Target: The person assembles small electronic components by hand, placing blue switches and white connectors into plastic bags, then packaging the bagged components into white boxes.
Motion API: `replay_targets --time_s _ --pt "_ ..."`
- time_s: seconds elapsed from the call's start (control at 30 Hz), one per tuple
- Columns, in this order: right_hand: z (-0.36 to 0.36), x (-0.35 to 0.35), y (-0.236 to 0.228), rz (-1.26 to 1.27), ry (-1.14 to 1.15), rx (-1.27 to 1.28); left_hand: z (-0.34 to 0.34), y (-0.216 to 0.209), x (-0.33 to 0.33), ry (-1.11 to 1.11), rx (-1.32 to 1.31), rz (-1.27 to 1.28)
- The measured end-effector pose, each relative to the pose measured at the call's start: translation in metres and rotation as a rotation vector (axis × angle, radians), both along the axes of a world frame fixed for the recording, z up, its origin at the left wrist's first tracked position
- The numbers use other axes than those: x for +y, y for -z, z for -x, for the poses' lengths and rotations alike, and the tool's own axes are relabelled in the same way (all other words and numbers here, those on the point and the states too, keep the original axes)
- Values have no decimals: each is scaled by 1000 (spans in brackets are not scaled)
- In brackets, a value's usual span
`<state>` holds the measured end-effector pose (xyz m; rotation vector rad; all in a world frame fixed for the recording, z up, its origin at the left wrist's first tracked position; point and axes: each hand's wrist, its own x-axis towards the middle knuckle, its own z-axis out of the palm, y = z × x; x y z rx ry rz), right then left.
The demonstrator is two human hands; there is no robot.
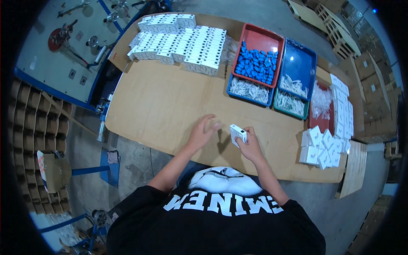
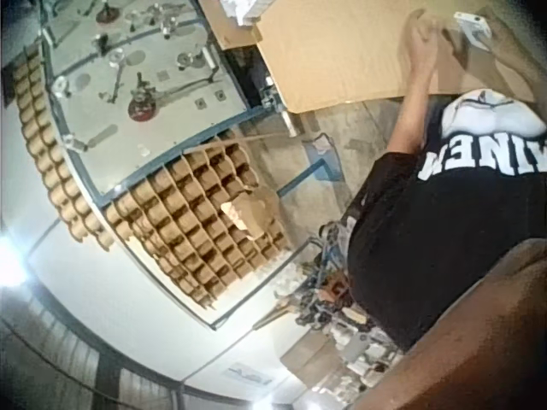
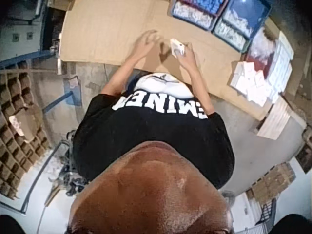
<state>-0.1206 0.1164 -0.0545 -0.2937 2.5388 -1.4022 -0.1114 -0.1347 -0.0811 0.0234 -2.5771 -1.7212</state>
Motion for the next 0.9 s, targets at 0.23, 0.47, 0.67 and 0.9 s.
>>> replay_targets --time_s 0.23,0.47,0.67,0.9 --pt "80 -22 -22 -45 -148 -23 32 40 -87 -228 154 537" --pt "226 -95 -42 19 -60 282 29 32 -87 -190 141 660" --pt "362 -186 -54 102 -34 556 38 35 -90 -220 243 699" --pt "456 -283 -50 -7 -21 638 35 32 -92 -210 180 728"
